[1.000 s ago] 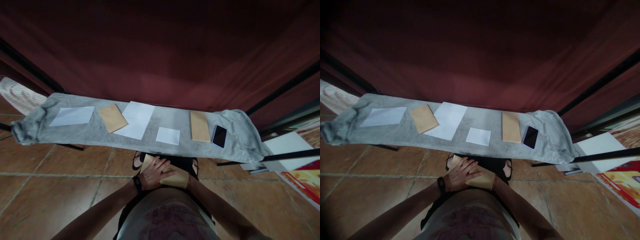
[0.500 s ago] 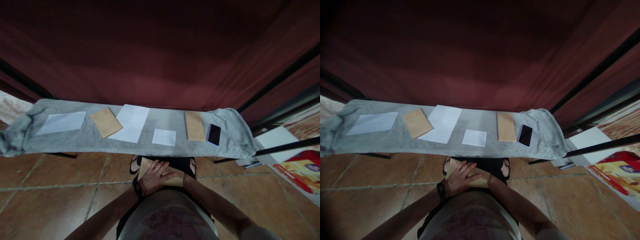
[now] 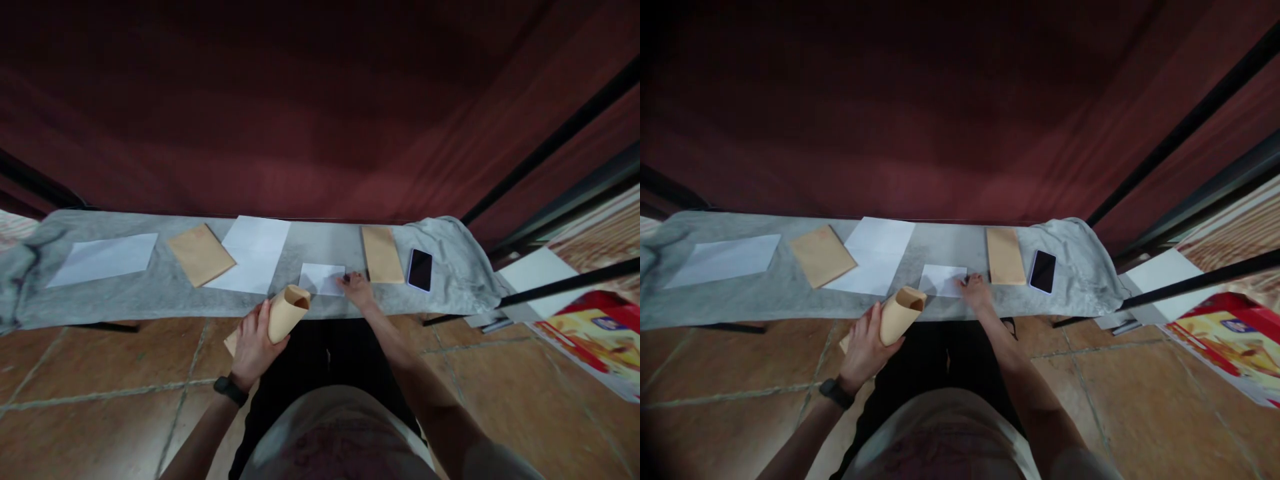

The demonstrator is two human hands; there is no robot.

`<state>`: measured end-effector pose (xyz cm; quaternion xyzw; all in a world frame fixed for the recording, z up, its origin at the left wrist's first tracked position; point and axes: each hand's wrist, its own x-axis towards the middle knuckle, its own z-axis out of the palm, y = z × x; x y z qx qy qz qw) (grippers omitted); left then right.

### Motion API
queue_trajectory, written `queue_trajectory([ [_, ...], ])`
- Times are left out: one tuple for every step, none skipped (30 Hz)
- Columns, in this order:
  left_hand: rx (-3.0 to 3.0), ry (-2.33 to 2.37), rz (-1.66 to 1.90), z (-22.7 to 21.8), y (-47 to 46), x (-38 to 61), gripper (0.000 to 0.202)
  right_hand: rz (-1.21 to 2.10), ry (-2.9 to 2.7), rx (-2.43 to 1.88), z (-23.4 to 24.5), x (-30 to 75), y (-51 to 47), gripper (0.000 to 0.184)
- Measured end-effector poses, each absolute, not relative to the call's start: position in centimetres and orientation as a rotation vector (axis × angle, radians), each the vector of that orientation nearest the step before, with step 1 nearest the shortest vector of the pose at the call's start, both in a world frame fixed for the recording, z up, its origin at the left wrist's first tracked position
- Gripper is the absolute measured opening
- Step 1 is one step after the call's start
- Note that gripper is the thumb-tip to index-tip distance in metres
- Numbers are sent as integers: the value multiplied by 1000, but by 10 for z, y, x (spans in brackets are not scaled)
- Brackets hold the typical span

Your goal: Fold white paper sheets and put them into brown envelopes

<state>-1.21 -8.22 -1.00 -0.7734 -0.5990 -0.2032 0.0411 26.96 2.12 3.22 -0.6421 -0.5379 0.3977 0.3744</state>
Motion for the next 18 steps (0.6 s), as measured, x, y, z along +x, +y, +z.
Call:
queue_trajectory([
  [-2355,-1834,-624,-11,-83,-12,99,994,-1377,-1667,27,262,24,44],
  [-2348,-1828,-627,-12,-84,-12,97,959,-1379,-1712,22,255,24,48],
  [-2345,-1821,-629,-13,-86,-11,95,910,-1384,-1787,17,249,24,52],
  [-2342,-1817,-629,-14,-87,-11,93,843,-1398,-1889,12,245,24,56],
  [-2339,-1815,-629,-15,-88,-11,91,770,-1420,-2010,9,243,24,60],
  [-2336,-1814,-631,-16,-88,-12,90,703,-1451,-2135,6,241,25,62],
  [-2335,-1813,-636,-18,-88,-12,90,654,-1485,-2242,3,241,26,63],
  [-2335,-1812,-643,-19,-88,-13,90,636,-1520,-2315,2,241,27,63],
  [-2339,-1811,-654,-21,-88,-13,91,631,-1549,-2361,0,242,29,62],
  [-2346,-1812,-666,-23,-88,-14,93,629,-1572,-2378,-1,243,30,59],
  [-2355,-1817,-679,-25,-87,-15,95,627,-1583,-2366,-2,245,31,54],
  [-2364,-1829,-692,-27,-87,-15,97,629,-1580,-2327,-4,246,31,48],
  [-2369,-1848,-706,-28,-87,-16,100,641,-1557,-2260,-6,248,30,42],
  [-2369,-1872,-716,-30,-87,-17,102,674,-1513,-2163,-8,251,29,35],
  [-2365,-1897,-723,-31,-87,-17,104,721,-1454,-2049,-10,254,27,29],
  [-2358,-1922,-726,-32,-87,-18,106,770,-1395,-1941,-11,257,24,25],
  [-2353,-1940,-723,-32,-88,-19,107,815,-1339,-1842,-12,261,20,22],
  [-2355,-1950,-715,-33,-88,-19,108,853,-1294,-1744,-12,265,16,22],
])
